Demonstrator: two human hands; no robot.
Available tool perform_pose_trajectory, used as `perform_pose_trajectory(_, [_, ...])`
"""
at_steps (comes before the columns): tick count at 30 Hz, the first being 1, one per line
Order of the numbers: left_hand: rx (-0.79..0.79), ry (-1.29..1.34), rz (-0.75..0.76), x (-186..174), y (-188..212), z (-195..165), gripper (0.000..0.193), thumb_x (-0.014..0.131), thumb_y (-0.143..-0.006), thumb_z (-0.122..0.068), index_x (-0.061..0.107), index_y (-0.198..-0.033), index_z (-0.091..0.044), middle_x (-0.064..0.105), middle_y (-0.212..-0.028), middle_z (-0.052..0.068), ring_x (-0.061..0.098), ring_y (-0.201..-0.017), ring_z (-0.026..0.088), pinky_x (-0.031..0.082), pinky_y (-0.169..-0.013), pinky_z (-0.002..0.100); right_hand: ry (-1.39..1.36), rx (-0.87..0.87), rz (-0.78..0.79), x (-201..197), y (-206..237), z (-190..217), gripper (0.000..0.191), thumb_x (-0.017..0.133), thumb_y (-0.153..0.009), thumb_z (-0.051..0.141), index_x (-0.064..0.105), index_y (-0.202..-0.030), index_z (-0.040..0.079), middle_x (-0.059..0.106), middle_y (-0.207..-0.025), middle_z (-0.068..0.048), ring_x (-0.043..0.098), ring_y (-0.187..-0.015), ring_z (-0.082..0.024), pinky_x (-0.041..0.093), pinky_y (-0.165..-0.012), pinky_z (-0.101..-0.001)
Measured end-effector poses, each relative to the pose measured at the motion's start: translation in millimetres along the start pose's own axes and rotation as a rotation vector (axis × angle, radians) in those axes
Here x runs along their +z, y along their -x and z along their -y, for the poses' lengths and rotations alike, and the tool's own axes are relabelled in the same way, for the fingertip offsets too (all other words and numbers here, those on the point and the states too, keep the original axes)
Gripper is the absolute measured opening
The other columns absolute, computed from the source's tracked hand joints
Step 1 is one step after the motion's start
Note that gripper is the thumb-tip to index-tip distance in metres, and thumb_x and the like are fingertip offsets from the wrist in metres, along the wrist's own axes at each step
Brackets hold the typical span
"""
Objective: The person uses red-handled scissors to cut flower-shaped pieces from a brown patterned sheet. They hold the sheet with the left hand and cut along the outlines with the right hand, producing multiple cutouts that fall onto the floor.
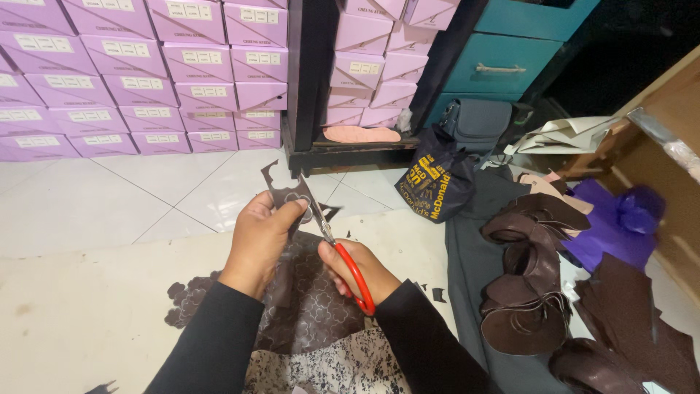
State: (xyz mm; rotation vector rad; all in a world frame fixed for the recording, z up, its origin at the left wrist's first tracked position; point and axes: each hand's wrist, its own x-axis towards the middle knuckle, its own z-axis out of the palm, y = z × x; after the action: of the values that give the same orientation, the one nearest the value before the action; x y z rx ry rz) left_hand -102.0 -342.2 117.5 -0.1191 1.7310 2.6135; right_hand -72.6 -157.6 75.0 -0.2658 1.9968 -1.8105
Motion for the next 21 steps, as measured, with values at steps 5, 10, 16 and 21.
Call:
perform_pose_trajectory(5, [0.016,-0.083,-0.009,-4.5,-7.1,8.7,0.015,0.070,-0.089,-0.006,0.068,-0.103,0.000,0.074,-0.090,0.006,0.068,-0.078,0.010,0.054,-0.072,0.024,-0.017,-0.017,0.037,-0.4,-5.7,-5.2,0.052,0.050,-0.098,0.059,0.052,-0.081,0.010,0.051,-0.068,0.001,0.050,-0.054,-0.008,0.044,-0.049,-0.0236])
perform_pose_trajectory(10, [0.051,-0.064,0.001,-2.4,-8.9,16.0,0.015,0.070,-0.088,-0.006,0.068,-0.102,0.000,0.074,-0.091,0.004,0.066,-0.079,0.009,0.053,-0.072,0.023,-0.013,0.043,-0.020,-1.0,-5.6,-5.4,0.054,0.051,-0.097,0.060,0.051,-0.079,0.009,0.049,-0.065,0.000,0.048,-0.051,-0.010,0.041,-0.046,-0.0248])
perform_pose_trajectory(16, [0.067,-0.035,0.005,1.3,-7.1,13.6,0.014,0.071,-0.089,-0.006,0.068,-0.101,0.001,0.073,-0.089,0.004,0.065,-0.078,0.008,0.052,-0.071,0.023,-0.005,0.039,-0.048,4.2,-5.0,-1.5,0.056,0.049,-0.098,0.061,0.050,-0.078,0.008,0.049,-0.064,0.000,0.048,-0.050,-0.010,0.042,-0.047,-0.0248])
perform_pose_trajectory(21, [0.046,-0.022,0.002,1.0,-5.4,11.1,0.013,0.070,-0.089,-0.005,0.067,-0.100,0.000,0.073,-0.089,0.004,0.066,-0.077,0.008,0.052,-0.070,0.023,0.016,0.004,-0.033,6.0,-3.5,1.4,0.055,0.047,-0.100,0.059,0.051,-0.079,0.008,0.050,-0.066,0.001,0.049,-0.053,-0.009,0.045,-0.051,-0.0245])
